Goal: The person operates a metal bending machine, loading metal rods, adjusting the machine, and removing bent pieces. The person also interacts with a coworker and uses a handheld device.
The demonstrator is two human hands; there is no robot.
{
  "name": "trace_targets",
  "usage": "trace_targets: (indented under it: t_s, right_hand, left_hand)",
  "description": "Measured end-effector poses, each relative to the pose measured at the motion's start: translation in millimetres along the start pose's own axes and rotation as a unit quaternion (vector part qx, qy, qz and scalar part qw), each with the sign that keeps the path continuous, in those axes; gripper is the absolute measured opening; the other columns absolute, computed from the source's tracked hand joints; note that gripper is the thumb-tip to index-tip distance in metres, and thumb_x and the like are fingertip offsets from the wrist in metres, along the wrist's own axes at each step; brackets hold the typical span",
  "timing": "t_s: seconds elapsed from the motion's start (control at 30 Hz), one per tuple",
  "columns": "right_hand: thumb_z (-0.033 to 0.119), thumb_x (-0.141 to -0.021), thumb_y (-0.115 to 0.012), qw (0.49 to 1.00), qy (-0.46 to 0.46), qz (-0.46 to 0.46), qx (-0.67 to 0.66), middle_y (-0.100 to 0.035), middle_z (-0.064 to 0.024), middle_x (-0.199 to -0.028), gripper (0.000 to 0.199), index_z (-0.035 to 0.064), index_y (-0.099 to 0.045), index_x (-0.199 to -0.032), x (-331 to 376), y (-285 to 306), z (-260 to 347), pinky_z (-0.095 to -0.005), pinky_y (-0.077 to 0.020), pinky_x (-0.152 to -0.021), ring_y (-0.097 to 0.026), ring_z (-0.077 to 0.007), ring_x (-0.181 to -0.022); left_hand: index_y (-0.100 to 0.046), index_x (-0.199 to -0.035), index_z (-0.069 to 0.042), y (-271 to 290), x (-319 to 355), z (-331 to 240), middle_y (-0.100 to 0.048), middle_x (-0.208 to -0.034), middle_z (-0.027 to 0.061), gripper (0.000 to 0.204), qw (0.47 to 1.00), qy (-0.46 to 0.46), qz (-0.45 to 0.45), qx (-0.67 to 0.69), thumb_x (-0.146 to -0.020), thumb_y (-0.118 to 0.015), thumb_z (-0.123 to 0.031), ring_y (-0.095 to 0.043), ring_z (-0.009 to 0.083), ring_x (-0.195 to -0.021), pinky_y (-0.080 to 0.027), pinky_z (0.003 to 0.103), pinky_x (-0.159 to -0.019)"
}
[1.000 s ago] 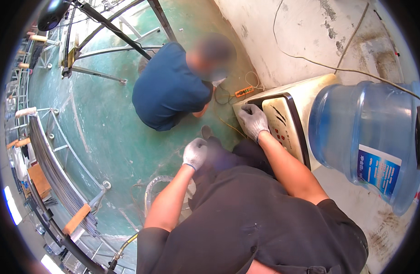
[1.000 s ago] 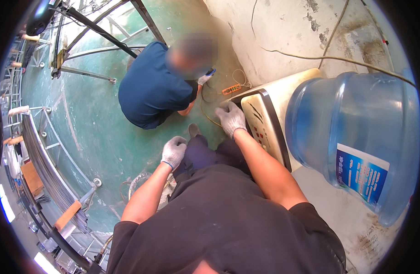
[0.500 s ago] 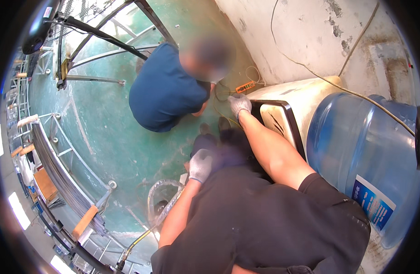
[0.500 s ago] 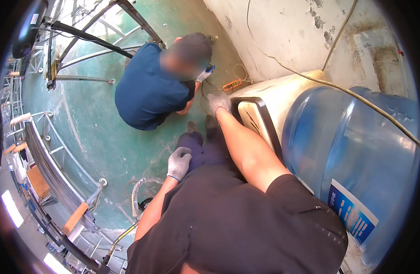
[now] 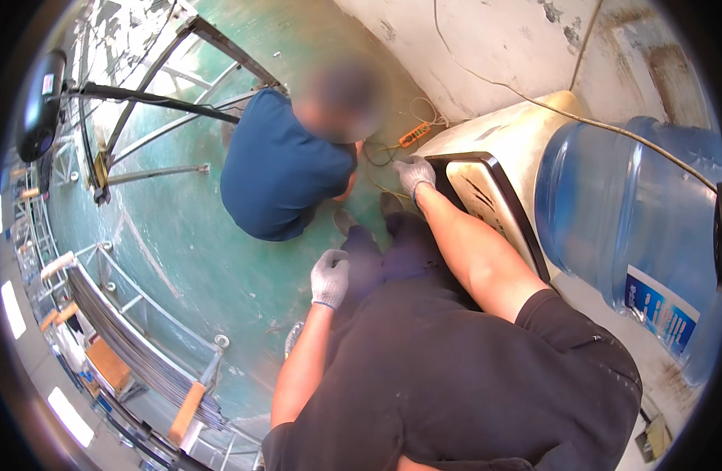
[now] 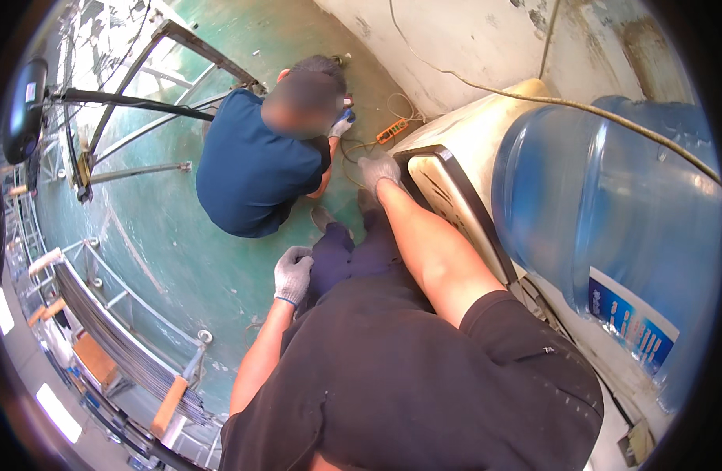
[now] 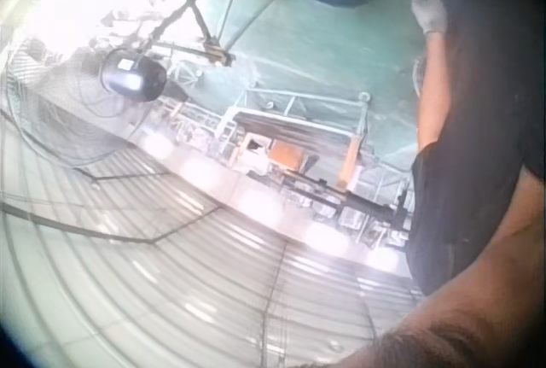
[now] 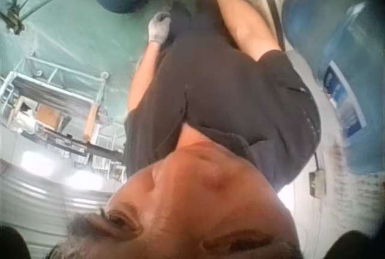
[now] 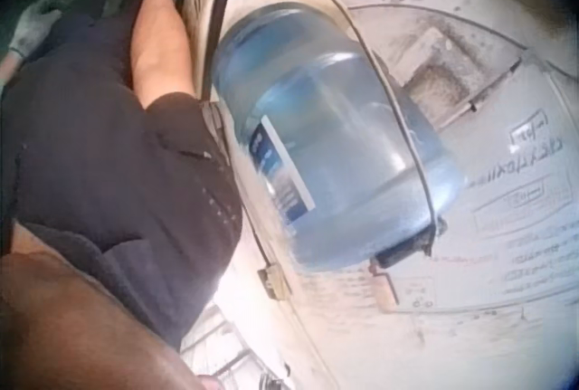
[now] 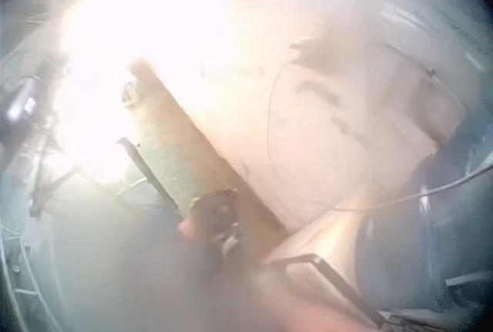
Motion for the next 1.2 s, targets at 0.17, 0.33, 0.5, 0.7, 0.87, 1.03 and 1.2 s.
trace_targets:
  t_s: [0.17, 0.33, 0.5, 0.7, 0.87, 1.03, 1.2]
  right_hand:
    - [0.046, -0.088, -0.081, 0.999, -0.028, -0.024, -0.018, -0.083, -0.0245, -0.124, 0.058, 0.0028, -0.082, -0.127, -23.1, 1.5, 13.8, -0.0474, -0.0599, -0.105, -0.078, -0.0389, -0.12]
    - [0.048, -0.088, -0.083, 0.998, -0.044, -0.025, -0.034, -0.083, -0.0211, -0.126, 0.06, 0.0045, -0.083, -0.128, -38.5, -5.8, 28.8, -0.0453, -0.0599, -0.105, -0.079, -0.0364, -0.12]
    - [0.05, -0.088, -0.085, 0.994, -0.047, -0.046, -0.085, -0.084, -0.0192, -0.125, 0.052, 0.0098, -0.086, -0.121, -48.4, -19.7, 24.3, -0.0481, -0.0591, -0.109, -0.078, -0.039, -0.122]
    - [0.053, -0.089, -0.08, 0.995, -0.066, -0.039, -0.071, -0.082, -0.0228, -0.129, 0.063, 0.0036, -0.082, -0.127, -52.8, -34.0, 2.4, -0.0461, -0.0587, -0.108, -0.077, -0.0399, -0.125]
    - [0.052, -0.09, -0.079, 0.995, -0.093, -0.037, -0.029, -0.081, -0.0258, -0.128, 0.063, 0.0025, -0.082, -0.128, -74.1, -45.4, -15.6, -0.048, -0.0594, -0.105, -0.076, -0.0423, -0.125]
    - [0.051, -0.091, -0.079, 0.997, -0.061, -0.039, -0.024, -0.081, -0.0261, -0.126, 0.06, 0.0019, -0.081, -0.125, -68.2, -46.4, -10.9, -0.0483, -0.0598, -0.102, -0.076, -0.0429, -0.12]
    - [0.051, -0.091, -0.08, 0.995, -0.08, -0.019, -0.057, -0.08, -0.0248, -0.129, 0.06, 0.0033, -0.08, -0.128, -88.2, -51.4, -33.4, -0.048, -0.0596, -0.102, -0.076, -0.0426, -0.12]
  left_hand:
    - [-0.08, -0.115, 0.0, 19.2, -22.1, 5.5, -0.079, -0.098, 0.0065, 0.023, 0.999, 0.006, 0.023, -0.027, -0.097, -0.068, -0.008, -0.072, 0.0142, -0.093, -0.058, 0.031, -0.089]
    - [-0.081, -0.115, 0.001, 22.6, -36.1, 2.9, -0.079, -0.099, 0.0063, 0.023, 0.999, -0.012, 0.052, -0.013, -0.096, -0.071, -0.007, -0.071, 0.013, -0.093, -0.057, 0.029, -0.088]
    - [-0.08, -0.114, 0.002, 32.1, -53.7, 9.8, -0.079, -0.098, 0.0056, 0.022, 0.995, -0.026, 0.085, -0.035, -0.096, -0.072, -0.005, -0.07, 0.012, -0.088, -0.057, 0.029, -0.083]
    - [-0.079, -0.115, 0.002, 49.5, -77.5, 18.5, -0.077, -0.096, 0.0055, 0.022, 0.995, 0.037, 0.075, -0.059, -0.099, -0.068, -0.008, -0.068, 0.0118, -0.085, -0.056, 0.029, -0.08]
    - [-0.079, -0.118, 0.003, 36.3, -73.4, -5.0, -0.078, -0.1, 0.0057, 0.023, 0.995, 0.071, 0.061, -0.02, -0.1, -0.069, -0.007, -0.069, 0.0121, -0.089, -0.056, 0.029, -0.083]
    - [-0.08, -0.119, 0.001, 5.8, -70.7, -7.0, -0.078, -0.101, 0.0048, 0.024, 0.995, 0.049, 0.07, -0.056, -0.098, -0.07, -0.007, -0.069, 0.0117, -0.091, -0.056, 0.028, -0.087]
    - [-0.08, -0.116, 0.0, -7.0, -70.9, -12.1, -0.075, -0.097, 0.0022, 0.022, 0.99, 0.048, 0.119, -0.058, -0.098, -0.069, -0.006, -0.066, 0.0096, -0.089, -0.054, 0.027, -0.084]
Point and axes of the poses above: each hand's wrist, its own x-axis away from the middle knuckle, its own y-axis out of the back of the hand, z = x × y, the point moved 5 cm from there along -x, towards the middle knuckle
